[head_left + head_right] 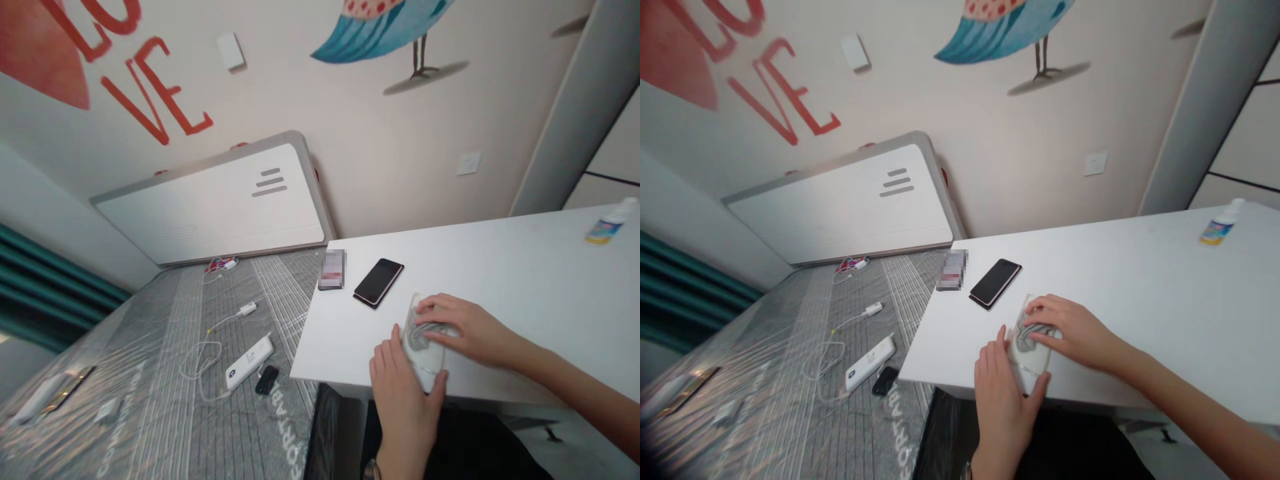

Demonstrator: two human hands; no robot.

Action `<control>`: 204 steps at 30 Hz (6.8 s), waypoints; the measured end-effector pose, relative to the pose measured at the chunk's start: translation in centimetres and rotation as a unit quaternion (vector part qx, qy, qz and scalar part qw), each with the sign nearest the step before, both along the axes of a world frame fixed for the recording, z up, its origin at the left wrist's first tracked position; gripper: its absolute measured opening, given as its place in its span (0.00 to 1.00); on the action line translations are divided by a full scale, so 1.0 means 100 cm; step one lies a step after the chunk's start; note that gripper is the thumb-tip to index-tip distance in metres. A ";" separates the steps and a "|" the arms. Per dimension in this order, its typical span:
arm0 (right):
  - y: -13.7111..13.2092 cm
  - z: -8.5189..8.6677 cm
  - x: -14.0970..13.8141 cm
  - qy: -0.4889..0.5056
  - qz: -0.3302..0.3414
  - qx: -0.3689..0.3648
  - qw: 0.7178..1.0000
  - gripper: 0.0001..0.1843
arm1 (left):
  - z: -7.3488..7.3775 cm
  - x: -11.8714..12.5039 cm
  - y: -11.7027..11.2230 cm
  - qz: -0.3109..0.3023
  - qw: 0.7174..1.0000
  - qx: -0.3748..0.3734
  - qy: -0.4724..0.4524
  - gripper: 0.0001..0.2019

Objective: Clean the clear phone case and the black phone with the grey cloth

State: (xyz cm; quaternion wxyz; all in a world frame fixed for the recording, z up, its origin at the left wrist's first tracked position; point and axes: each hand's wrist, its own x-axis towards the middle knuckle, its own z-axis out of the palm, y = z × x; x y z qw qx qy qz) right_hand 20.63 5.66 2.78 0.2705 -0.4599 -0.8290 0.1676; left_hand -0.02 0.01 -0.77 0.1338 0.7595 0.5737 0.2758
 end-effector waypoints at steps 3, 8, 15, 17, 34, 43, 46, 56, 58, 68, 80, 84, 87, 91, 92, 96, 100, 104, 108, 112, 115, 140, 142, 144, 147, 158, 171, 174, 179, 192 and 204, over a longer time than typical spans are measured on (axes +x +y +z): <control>-0.005 -0.012 0.000 0.000 0.024 -0.042 0.999 0.15 | 0.004 -0.001 0.001 -0.005 1.000 -0.006 0.003 0.43; 0.000 -0.007 -0.004 -0.006 0.018 -0.071 0.997 0.15 | 0.005 -0.002 0.001 -0.011 1.000 0.003 0.013 0.43; 0.011 -0.004 -0.002 -0.035 0.005 -0.066 0.997 0.14 | -0.001 -0.002 0.001 -0.004 1.000 0.011 0.000 0.43; 0.018 -0.007 0.002 -0.044 -0.004 -0.050 0.998 0.15 | -0.001 -0.001 0.001 -0.003 1.000 -0.002 -0.007 0.43; 0.041 -0.026 0.023 -0.186 -0.027 0.189 0.964 0.14 | -0.007 0.002 -0.003 0.013 0.998 -0.048 -0.033 0.47; 0.007 -0.012 -0.007 -0.128 0.118 0.089 0.981 0.20 | -0.003 0.001 -0.002 0.005 1.000 -0.020 -0.023 0.45; 0.013 0.002 0.004 -0.126 0.166 0.025 0.978 0.20 | 0.001 -0.001 0.000 -0.003 1.000 -0.012 -0.010 0.43; 0.021 -0.011 0.013 -0.106 0.051 0.025 0.993 0.20 | 0.004 -0.001 0.001 -0.009 1.000 -0.003 0.012 0.42; 0.019 -0.011 0.013 -0.086 0.049 0.006 0.995 0.20 | 0.003 -0.001 0.000 -0.006 1.000 0.004 0.014 0.42; 0.013 0.093 0.014 0.410 -0.014 -0.011 0.912 0.33 | 0.002 0.000 -0.001 0.004 1.000 0.018 0.019 0.44; 0.083 0.051 0.057 0.757 -0.098 -0.111 0.637 0.26 | -0.018 -0.002 -0.002 0.016 0.998 0.045 0.029 0.49; 0.087 0.033 0.067 0.782 -0.176 -0.121 0.586 0.18 | -0.016 -0.001 -0.002 0.014 0.999 0.030 0.015 0.48; 0.086 0.024 0.070 0.785 -0.217 -0.114 0.568 0.14 | -0.015 -0.001 -0.002 0.013 0.999 0.029 0.017 0.48; 0.071 0.035 0.074 0.791 -0.186 -0.118 0.571 0.11 | -0.015 -0.003 -0.002 0.008 0.999 0.034 0.021 0.47; 0.068 0.040 0.076 0.787 -0.173 -0.112 0.582 0.09 | -0.015 -0.003 -0.001 0.005 0.999 0.036 0.022 0.47; 0.069 0.044 0.091 0.723 -0.203 -0.072 0.656 0.02 | -0.013 -0.002 -0.001 0.013 0.999 0.043 0.022 0.47; 0.077 0.019 0.096 0.669 -0.260 -0.060 0.694 0.13 | -0.013 -0.002 -0.001 0.018 0.999 0.038 0.019 0.45; 0.064 -0.001 0.074 0.591 -0.261 -0.075 0.760 0.17 | -0.013 -0.005 -0.001 0.001 0.998 0.055 0.039 0.45; 0.035 -0.003 0.044 0.338 -0.123 -0.111 0.926 0.16 | -0.009 -0.004 -0.001 0.005 0.998 0.049 0.037 0.43; 0.022 -0.008 0.030 0.042 0.001 -0.048 0.998 0.18 | 0.000 -0.001 -0.001 0.006 0.999 0.021 0.029 0.43; 0.024 -0.012 0.026 -0.012 0.009 -0.031 0.999 0.17 | 0.004 0.001 -0.001 0.004 1.000 0.005 0.026 0.42; 0.034 0.011 0.050 0.175 -0.123 -0.062 0.975 0.18 | -0.001 0.001 -0.001 0.005 1.000 -0.002 0.004 0.44; 0.030 0.004 0.034 0.006 -0.088 -0.005 0.996 0.15 | 0.002 0.000 0.000 0.003 1.000 0.002 0.011 0.43; 0.025 -0.004 0.013 -0.073 -0.100 0.022 0.992 0.15 | 0.004 0.000 0.002 -0.003 1.000 0.002 0.013 0.42; 0.018 -0.013 -0.012 -0.096 -0.090 0.019 0.991 0.14 | 0.004 0.000 0.004 -0.006 1.000 0.002 0.011 0.44; 0.018 0.004 -0.007 -0.151 0.048 0.010 0.987 0.09 | 0.010 0.002 0.002 -0.017 1.000 -0.017 -0.009 0.45; 0.037 0.019 0.018 -0.101 0.128 0.000 0.987 0.17 | 0.007 0.002 0.003 0.001 1.000 -0.006 0.020 0.44; 0.037 0.021 0.019 -0.108 0.167 -0.023 0.980 0.14 | 0.005 0.003 0.005 -0.001 1.000 0.008 0.017 0.46; 0.034 0.022 0.015 -0.101 0.156 -0.018 0.983 0.19 | -0.002 0.003 0.004 0.009 0.999 0.031 0.026 0.45; 0.034 0.023 0.006 -0.175 0.158 0.046 0.971 0.17 | 0.005 0.001 0.005 -0.006 0.999 0.032 0.040 0.42; 0.020 0.017 0.013 -0.205 0.154 0.039 0.966 0.20 | 0.009 0.002 0.004 -0.010 0.999 0.010 0.035 0.43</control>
